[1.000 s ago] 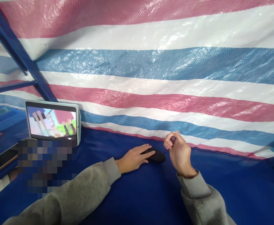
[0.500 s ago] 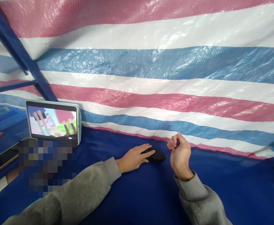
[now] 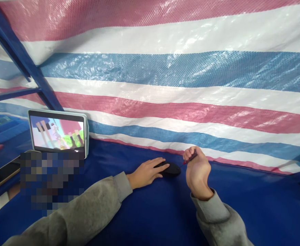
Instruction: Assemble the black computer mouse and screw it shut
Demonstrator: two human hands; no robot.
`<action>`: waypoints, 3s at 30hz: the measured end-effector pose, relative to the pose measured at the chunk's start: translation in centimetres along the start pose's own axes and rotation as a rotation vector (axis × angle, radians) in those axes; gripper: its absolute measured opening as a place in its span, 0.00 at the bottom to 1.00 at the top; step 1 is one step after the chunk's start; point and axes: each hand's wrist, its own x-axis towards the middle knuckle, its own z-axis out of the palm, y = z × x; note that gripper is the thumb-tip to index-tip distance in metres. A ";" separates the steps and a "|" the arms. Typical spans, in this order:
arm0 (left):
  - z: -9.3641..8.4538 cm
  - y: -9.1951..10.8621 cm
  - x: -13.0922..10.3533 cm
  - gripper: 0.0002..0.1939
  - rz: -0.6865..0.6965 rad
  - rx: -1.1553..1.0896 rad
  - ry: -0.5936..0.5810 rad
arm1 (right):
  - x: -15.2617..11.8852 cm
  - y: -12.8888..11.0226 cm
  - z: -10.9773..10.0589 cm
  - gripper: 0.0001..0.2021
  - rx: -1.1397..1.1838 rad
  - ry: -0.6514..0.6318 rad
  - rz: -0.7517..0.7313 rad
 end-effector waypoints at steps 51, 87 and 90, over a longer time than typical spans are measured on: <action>0.2 -0.1 0.0 0.24 0.004 -0.001 0.008 | -0.4 -0.2 -0.1 0.09 -0.117 -0.088 -0.036; 0.0 0.0 0.0 0.24 -0.001 0.011 0.001 | -0.6 -0.9 0.6 0.12 -0.059 -0.037 0.060; 0.1 0.0 0.0 0.24 0.001 0.004 0.005 | -0.6 -1.0 0.5 0.13 -0.013 -0.003 0.071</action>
